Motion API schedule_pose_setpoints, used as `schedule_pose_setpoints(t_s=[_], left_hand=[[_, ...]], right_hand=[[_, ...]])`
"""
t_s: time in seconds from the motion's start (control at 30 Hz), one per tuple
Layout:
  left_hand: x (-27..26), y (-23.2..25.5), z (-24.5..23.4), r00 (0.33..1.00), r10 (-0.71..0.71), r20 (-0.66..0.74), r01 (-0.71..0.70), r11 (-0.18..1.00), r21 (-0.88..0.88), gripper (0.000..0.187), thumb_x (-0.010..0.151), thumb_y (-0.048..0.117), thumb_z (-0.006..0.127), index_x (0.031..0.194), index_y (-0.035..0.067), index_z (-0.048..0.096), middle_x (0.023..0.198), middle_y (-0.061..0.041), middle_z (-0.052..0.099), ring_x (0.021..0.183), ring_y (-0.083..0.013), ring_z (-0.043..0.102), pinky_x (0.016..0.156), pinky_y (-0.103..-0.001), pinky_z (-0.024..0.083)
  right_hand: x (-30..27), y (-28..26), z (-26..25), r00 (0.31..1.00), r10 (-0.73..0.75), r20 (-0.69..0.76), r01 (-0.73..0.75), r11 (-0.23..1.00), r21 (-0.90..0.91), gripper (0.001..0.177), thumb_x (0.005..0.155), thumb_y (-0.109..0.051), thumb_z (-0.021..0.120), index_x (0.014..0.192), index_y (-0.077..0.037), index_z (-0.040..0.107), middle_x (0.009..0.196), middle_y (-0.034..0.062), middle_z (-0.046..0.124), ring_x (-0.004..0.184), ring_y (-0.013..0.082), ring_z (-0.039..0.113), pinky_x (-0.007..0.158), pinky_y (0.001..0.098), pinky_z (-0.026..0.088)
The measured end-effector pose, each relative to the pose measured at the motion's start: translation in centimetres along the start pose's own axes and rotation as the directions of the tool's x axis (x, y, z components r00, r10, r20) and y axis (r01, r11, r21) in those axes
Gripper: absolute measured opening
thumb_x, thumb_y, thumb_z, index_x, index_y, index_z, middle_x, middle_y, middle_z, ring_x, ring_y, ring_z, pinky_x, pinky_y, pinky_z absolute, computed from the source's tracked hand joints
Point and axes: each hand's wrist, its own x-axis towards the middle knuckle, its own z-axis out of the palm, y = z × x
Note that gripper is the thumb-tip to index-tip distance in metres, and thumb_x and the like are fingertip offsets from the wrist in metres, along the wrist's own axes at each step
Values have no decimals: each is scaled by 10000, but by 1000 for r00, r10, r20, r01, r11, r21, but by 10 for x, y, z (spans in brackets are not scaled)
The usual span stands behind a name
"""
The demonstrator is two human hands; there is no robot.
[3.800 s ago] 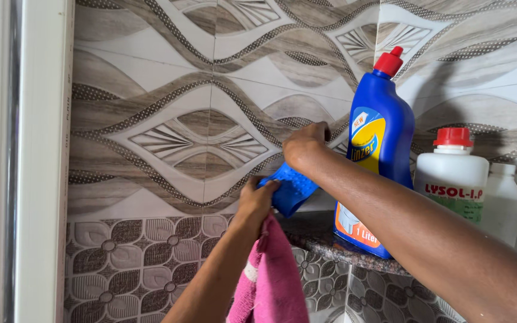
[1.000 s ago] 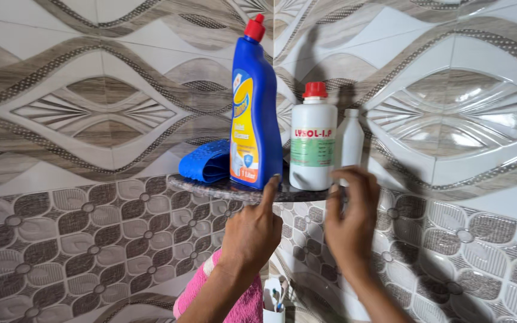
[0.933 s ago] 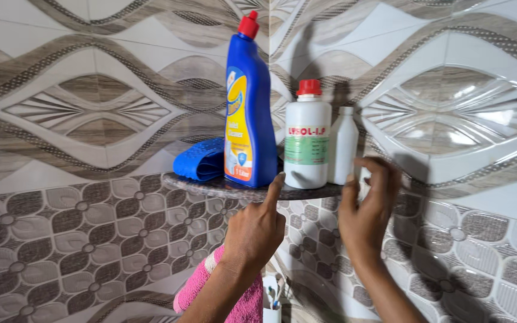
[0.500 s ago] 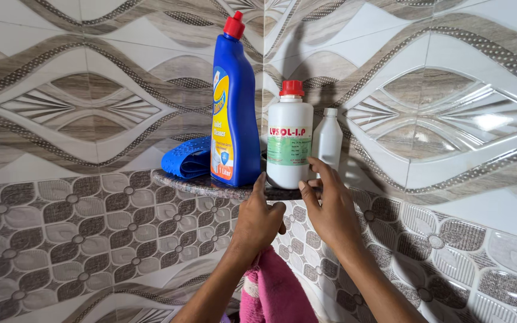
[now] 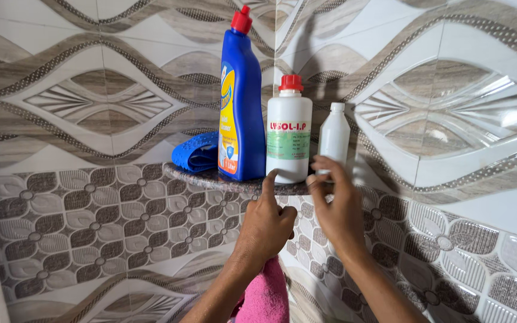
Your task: The person wipes the tiled wall and a small shelf in a bathroom using a pink cloth. They then organize various items on the shelf, including a toothbrush holder, toothpaste, wet wipes, a green soap dish, and several cleaning bottles, arranging them neatly.
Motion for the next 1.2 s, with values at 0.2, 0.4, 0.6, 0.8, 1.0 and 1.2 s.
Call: schedule_pose_setpoints(t_s=[0.2, 0.4, 0.6, 0.8, 1.0, 1.2], left_hand=[[-4, -9, -9, 991, -123, -58, 132, 970, 203, 827, 817, 149, 600, 1580, 181, 282, 682, -208, 700, 667, -409, 720, 748, -529, 582], [-8, -22, -18, 991, -102, -84, 120, 959, 255, 863, 824, 154, 568, 1611, 203, 218, 714, -213, 718, 681, -393, 739, 764, -522, 588], [2, -20, -19, 990, -138, -25, 139, 948, 286, 908, 818, 175, 592, 1639, 248, 211, 732, -225, 694, 721, -408, 714, 787, -546, 561], [-2, -24, -19, 967, -101, -234, 97, 995, -30, 804, 829, 139, 568, 1587, 152, 301, 675, -208, 727, 583, -308, 720, 691, -434, 588], [34, -50, -42, 943, -260, -209, 189, 932, -309, 761, 826, 113, 594, 1544, 124, 344, 809, -26, 707, 590, -190, 719, 583, -367, 585], [60, -75, -63, 965, -253, 63, 254, 859, -445, 742, 833, 82, 506, 1557, 130, 354, 796, -229, 731, 501, -180, 612, 417, -276, 412]], right_hand=[[23, 17, -6, 948, -228, -223, 198, 969, -149, 538, 937, -97, 746, 1399, -29, 478, 1382, 226, 476, 1252, 348, 567, 946, 443, 584], [21, 6, 5, 923, -328, -201, 247, 906, -343, 616, 843, -21, 743, 1398, -46, 477, 1386, 241, 501, 1355, 420, 474, 1115, 553, 417], [16, 10, 9, 926, -312, -214, 196, 879, -436, 607, 824, 22, 734, 1385, -58, 518, 1400, 256, 486, 1373, 422, 448, 1142, 583, 373], [-12, -10, 10, 845, -519, -130, 476, 840, -258, 312, 948, 16, 625, 1241, -45, 536, 1444, 181, 567, 1380, 349, 531, 1162, 481, 476], [-26, -63, 34, 897, -417, 147, 429, 901, -62, 453, 922, -92, 639, 1346, 42, 558, 1374, 250, 588, 1256, 405, 568, 1054, 481, 467], [-15, -49, 55, 917, -313, 247, 354, 925, -141, 535, 904, -103, 657, 1397, 54, 522, 1422, 244, 561, 1319, 388, 535, 1116, 473, 421]])
